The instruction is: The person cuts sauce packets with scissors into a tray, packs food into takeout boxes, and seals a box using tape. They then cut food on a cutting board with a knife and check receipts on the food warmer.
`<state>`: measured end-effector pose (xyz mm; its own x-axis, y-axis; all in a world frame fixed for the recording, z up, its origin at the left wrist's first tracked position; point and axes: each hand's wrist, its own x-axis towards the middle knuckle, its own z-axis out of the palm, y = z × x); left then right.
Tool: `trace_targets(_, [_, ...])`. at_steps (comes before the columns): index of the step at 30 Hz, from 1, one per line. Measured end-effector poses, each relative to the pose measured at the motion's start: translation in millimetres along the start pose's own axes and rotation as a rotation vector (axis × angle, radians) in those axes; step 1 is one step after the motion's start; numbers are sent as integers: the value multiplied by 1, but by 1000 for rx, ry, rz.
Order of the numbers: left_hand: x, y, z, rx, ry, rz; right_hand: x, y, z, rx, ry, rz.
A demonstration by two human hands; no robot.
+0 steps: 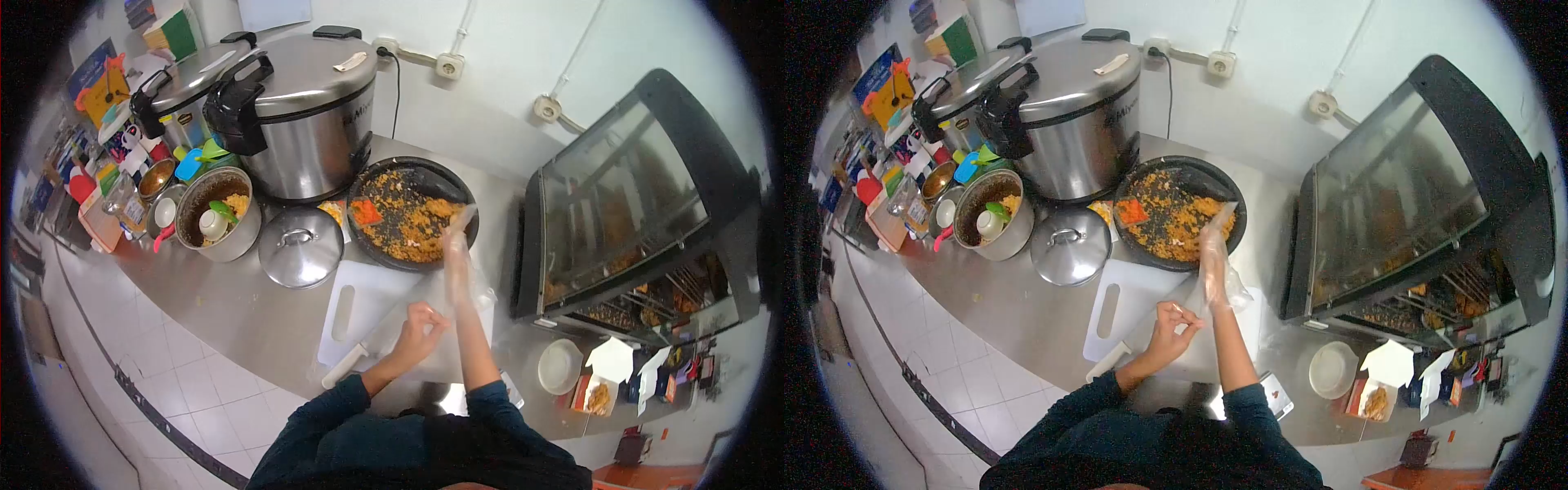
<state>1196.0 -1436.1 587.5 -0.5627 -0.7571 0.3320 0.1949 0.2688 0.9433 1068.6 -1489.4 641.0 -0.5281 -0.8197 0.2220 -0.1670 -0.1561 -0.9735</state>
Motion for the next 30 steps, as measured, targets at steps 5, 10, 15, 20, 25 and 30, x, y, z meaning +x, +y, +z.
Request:
trace_targets(5, [12,-10,-22,31,243,34,69,26,-9,-1178,-251,-384])
trace_targets(10, [-10,-25,-59,174,295,-54,139,136,-30,-1649,-378,-501])
trace_targets(15, [-32,-27,-96,62,434,-234,147,139,-19,-1941,-341,-653])
trace_targets(20, [-40,-26,-116,102,496,-265,153,123,-11,-1860,-481,-463])
trace_targets(25, [-45,-22,-126,131,525,-261,164,138,-1,-1927,-484,-332])
trace_targets(30, [-52,-13,-129,151,567,-282,159,146,-12,-1986,-564,-447])
